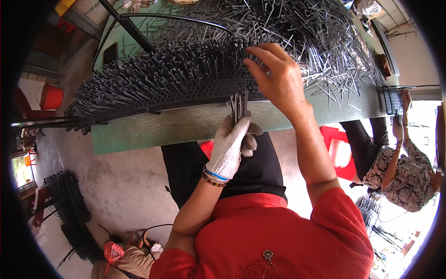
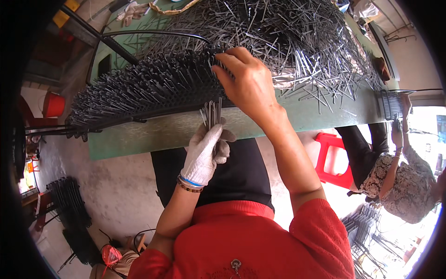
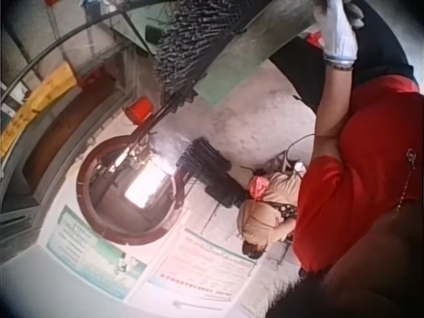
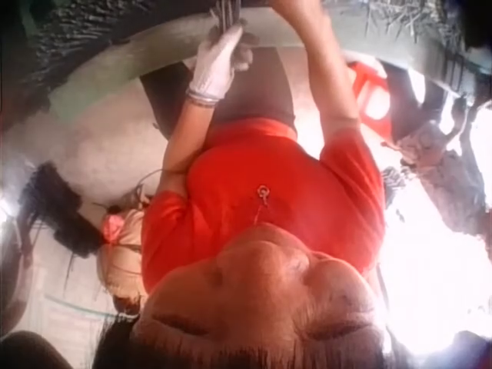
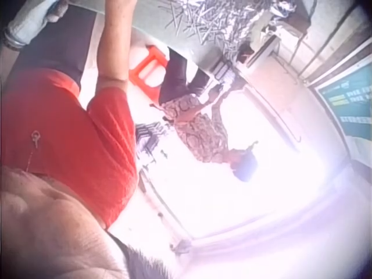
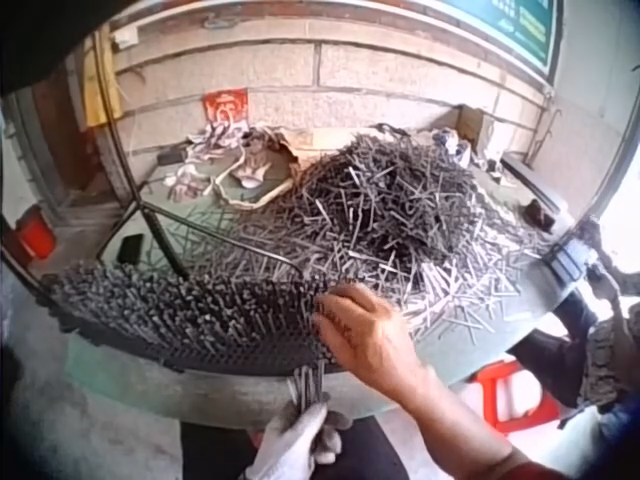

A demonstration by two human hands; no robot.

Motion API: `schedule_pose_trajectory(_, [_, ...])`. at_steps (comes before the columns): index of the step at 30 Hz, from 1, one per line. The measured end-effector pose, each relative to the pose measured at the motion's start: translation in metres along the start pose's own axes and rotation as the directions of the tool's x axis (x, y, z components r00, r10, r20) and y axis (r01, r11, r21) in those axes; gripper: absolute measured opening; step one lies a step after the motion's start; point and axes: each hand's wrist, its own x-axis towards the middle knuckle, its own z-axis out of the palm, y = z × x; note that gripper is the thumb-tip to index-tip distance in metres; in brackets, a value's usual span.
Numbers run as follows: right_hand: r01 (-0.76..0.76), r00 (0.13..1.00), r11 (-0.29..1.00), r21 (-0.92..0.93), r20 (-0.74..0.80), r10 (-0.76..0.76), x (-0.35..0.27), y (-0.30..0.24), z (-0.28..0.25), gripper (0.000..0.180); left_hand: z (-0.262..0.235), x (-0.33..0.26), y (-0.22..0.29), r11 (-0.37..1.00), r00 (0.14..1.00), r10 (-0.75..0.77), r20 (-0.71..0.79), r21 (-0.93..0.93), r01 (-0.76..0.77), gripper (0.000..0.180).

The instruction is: Sorting and placing small metal pins into a specialized grid rack.

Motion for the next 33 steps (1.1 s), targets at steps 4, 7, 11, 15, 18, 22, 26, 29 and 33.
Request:
schedule_pose_trajectory(4, [-0.28,0.944,0.953,0.115,0.215,0.251,-0.011,-0.012,-0.019,0.018,-0.001,-0.001,0.004,0.999,1.0,0.026,-0.001,-0.04,-0.026,0.022])
schedule_pose_trajectory(7, [-0.49,0.83,0.837,0.243,0.423,0.363,-0.032,-0.009,-0.017,0.021,0.0,0.001,0.004,0.998,0.997,0.061,0.04,-0.035,-0.06,0.022])
schedule_pose_trajectory(11, [-0.675,0.728,0.654,0.341,0.453,0.515,-0.04,-0.008,-0.019,0.021,0.003,0.004,0.002,0.997,0.997,0.073,0.039,-0.025,-0.072,0.021])
schedule_pose_trajectory(15, [-0.73,0.682,0.519,0.444,0.429,0.592,-0.038,0.0,-0.026,0.019,0.001,0.012,-0.004,0.995,0.996,0.083,0.014,-0.06,-0.082,0.024])
schedule_pose_trajectory(18, [-0.703,0.702,0.484,0.522,0.395,0.593,-0.036,0.005,-0.028,0.018,0.007,0.011,0.001,0.996,0.997,0.081,0.016,-0.037,-0.081,0.024])
schedule_pose_trajectory(22, [-0.699,0.71,0.497,0.514,0.416,0.568,-0.038,0.006,-0.027,0.018,0.005,0.011,-0.002,0.984,0.993,0.046,0.11,0.169,-0.064,0.022])
schedule_pose_trajectory(26, [-0.711,0.701,0.509,0.484,0.434,0.566,-0.045,0.003,-0.023,0.018,0.008,0.01,-0.005,0.991,0.998,-0.005,0.069,0.136,-0.005,0.022])
schedule_pose_trajectory(29, [-0.702,0.706,0.507,0.501,0.396,0.587,-0.052,0.0,-0.021,0.017,0.007,0.011,-0.01,0.999,0.998,0.049,0.024,-0.007,-0.049,0.022])
schedule_pose_trajectory(33, [-0.572,0.759,0.475,0.669,0.211,0.617,-0.052,0.002,-0.024,0.013,0.005,0.013,-0.012,0.995,0.995,0.102,-0.009,-0.001,-0.103,0.021])
